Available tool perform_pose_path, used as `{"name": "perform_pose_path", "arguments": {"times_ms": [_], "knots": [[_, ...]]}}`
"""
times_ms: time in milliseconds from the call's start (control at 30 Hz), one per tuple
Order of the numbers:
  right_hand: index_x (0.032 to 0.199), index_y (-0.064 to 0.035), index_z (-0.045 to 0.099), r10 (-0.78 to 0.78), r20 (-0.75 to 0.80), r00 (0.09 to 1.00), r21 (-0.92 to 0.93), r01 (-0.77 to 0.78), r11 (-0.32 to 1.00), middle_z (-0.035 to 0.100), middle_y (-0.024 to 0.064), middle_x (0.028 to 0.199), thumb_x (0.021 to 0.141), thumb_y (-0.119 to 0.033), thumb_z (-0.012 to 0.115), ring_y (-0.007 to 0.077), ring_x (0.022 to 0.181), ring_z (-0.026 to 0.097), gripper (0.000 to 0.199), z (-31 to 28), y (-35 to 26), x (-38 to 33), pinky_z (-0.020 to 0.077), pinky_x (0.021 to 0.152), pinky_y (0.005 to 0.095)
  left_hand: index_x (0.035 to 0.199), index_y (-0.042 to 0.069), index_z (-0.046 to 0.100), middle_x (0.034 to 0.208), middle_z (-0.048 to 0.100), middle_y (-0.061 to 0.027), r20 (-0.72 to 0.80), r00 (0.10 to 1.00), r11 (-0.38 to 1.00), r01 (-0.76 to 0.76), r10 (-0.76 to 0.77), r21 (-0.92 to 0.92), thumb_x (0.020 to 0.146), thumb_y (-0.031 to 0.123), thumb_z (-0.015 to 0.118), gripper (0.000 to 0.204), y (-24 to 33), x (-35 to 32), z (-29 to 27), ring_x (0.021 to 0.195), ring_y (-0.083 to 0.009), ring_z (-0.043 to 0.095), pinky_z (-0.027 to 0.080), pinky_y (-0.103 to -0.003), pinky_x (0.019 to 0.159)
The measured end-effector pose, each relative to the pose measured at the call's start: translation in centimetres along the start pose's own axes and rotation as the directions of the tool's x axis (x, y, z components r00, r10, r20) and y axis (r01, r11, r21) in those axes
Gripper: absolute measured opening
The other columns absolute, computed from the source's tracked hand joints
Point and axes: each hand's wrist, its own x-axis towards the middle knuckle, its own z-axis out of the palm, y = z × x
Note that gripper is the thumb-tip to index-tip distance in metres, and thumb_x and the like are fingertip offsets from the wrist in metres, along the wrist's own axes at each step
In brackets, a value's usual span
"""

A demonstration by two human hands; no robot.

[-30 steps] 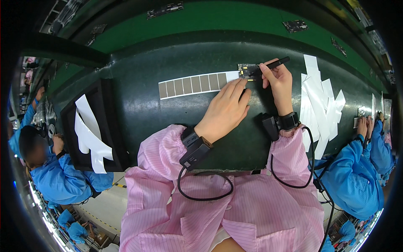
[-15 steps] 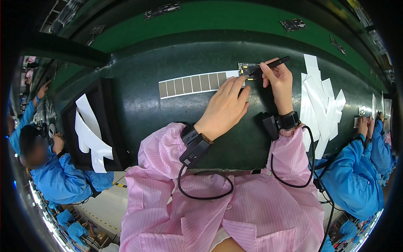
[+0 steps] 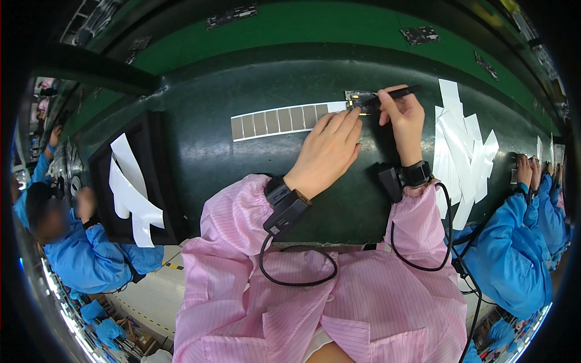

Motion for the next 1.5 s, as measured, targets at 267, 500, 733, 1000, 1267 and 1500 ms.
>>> {"name": "perform_pose_path", "arguments": {"times_ms": [267,500,733,1000,1267,1500], "knots": [[0.093,0.0015,0.063,-0.038,0.051,0.998,0.004,0.038,0.999,0.061,0.0015,0.071,0.086,-0.005,0.067,0.0039,0.054,0.052,0.01,1.1,-1.5,-1.6,0.0385,0.047,0.0187,0.119,-0.002,0.053,0.132,0.047,-0.0165,0.052,0.999,1.0,0.012,-0.011,-0.008,0.079,0.02,0.067,0.048,1.5,-1.9,-1.2,0.124,-0.0295,0.044,0.035,-0.04,0.106],[0.088,0.0008,0.066,-0.147,0.175,0.974,-0.275,0.191,0.942,0.065,0.0073,0.069,0.08,-0.009,0.074,0.0095,0.055,0.061,0.016,3.0,-1.5,-2.8,0.0468,0.052,0.0225,0.124,-0.001,0.052,0.132,0.045,-0.0199,0.038,0.997,0.997,0.069,-0.07,0.029,0.078,0.024,0.068,0.055,2.1,-2.8,-0.5,0.125,-0.0326,0.043,0.035,-0.041,0.105],[0.088,0.0002,0.065,-0.117,0.18,0.977,-0.282,0.165,0.945,0.064,0.0073,0.066,0.08,-0.01,0.074,0.0101,0.055,0.061,0.015,3.4,-1.3,-2.9,0.0467,0.051,0.0233,0.125,0.0,0.051,0.131,0.046,-0.0191,0.046,0.995,0.996,0.083,-0.085,0.04,0.077,0.024,0.069,0.057,2.1,-2.9,-0.8,0.124,-0.0329,0.042,0.036,-0.042,0.103],[0.086,0.0008,0.064,-0.035,0.173,0.984,-0.201,0.07,0.977,0.064,0.005,0.066,0.083,-0.009,0.071,0.0066,0.054,0.059,0.013,3.2,-0.8,-2.7,0.0432,0.047,0.0221,0.127,0.001,0.05,0.133,0.042,-0.0208,0.026,0.994,0.994,0.109,-0.109,-0.001,0.077,0.024,0.07,0.059,2.2,-3.0,-0.4,0.123,-0.0335,0.043,0.04,-0.041,0.099],[0.09,-0.0002,0.061,0.024,0.077,0.997,0.111,-0.033,0.993,0.058,0.0017,0.068,0.088,-0.01,0.067,0.0053,0.052,0.05,0.012,2.1,-0.8,-0.4,0.0376,0.046,0.0197,0.123,0.0,0.052,0.129,0.045,-0.0196,0.087,0.988,0.992,0.122,-0.124,0.032,0.077,0.022,0.069,0.054,1.9,-2.3,-1.3,0.122,-0.032,0.045,0.04,-0.039,0.098],[0.09,-0.0009,0.062,0.119,0.034,0.992,0.071,-0.121,0.99,0.058,0.0013,0.066,0.087,-0.016,0.068,0.0062,0.048,0.049,0.016,0.4,-0.3,2.1,0.0354,0.045,0.0201,0.122,-0.004,0.051,0.13,0.045,-0.0196,-0.018,0.999,0.998,0.03,-0.029,0.055,0.077,0.022,0.069,0.055,1.1,0.4,0.0,0.124,-0.032,0.042,0.038,-0.038,0.102]]}}
